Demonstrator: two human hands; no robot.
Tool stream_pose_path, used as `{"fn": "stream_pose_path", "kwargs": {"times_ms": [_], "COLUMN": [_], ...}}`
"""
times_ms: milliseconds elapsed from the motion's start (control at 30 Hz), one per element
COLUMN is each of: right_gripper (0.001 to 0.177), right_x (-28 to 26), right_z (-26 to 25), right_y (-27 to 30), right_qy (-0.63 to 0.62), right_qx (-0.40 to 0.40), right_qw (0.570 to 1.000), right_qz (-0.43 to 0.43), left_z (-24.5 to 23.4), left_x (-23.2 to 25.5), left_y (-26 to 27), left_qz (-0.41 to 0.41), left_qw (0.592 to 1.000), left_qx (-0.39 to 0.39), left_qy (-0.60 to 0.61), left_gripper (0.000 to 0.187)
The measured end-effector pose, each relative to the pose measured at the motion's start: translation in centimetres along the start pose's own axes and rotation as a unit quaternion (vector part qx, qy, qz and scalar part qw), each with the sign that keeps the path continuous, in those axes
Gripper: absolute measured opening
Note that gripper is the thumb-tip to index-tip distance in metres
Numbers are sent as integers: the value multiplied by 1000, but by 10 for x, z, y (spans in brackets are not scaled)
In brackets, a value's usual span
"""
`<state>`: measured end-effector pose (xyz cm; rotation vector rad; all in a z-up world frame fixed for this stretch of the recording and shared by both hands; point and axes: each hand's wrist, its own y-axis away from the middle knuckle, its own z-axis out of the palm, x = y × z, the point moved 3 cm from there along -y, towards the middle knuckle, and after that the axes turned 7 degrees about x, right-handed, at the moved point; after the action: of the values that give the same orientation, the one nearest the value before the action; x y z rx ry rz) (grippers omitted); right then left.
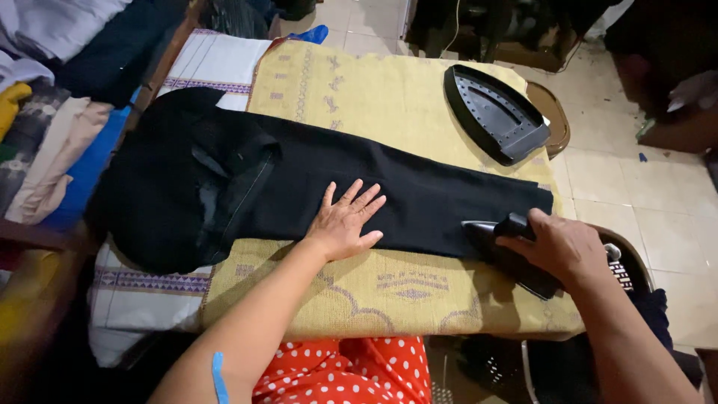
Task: The recorder is ironing a pair of black trousers on a table.
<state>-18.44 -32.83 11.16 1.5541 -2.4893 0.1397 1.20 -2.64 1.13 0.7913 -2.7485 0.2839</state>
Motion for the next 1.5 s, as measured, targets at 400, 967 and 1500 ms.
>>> {"fn": "stream_pose_path", "kwargs": {"times_ms": [400,967,1500], "right_gripper": [63,64,58], "right_x": [-80,23,-190], "right_z": [-28,4,-72], "right_y": [10,13,-5], "right_qy": [-23,1,-119], "right_qx": [6,12,72], "right_qw": [994,999,974], "right_qz": [-109,32,-177], "left_z": [3,5,-7], "left_x": [0,-15,-126], "left_y": [-2,-3,33], "left_qz": [5,12,10], "left_qw": [1000,1000,993], "left_qx": [-7,-21,109], "left_qy": [-12,12,-32], "left_gripper": [78,79,67]}}
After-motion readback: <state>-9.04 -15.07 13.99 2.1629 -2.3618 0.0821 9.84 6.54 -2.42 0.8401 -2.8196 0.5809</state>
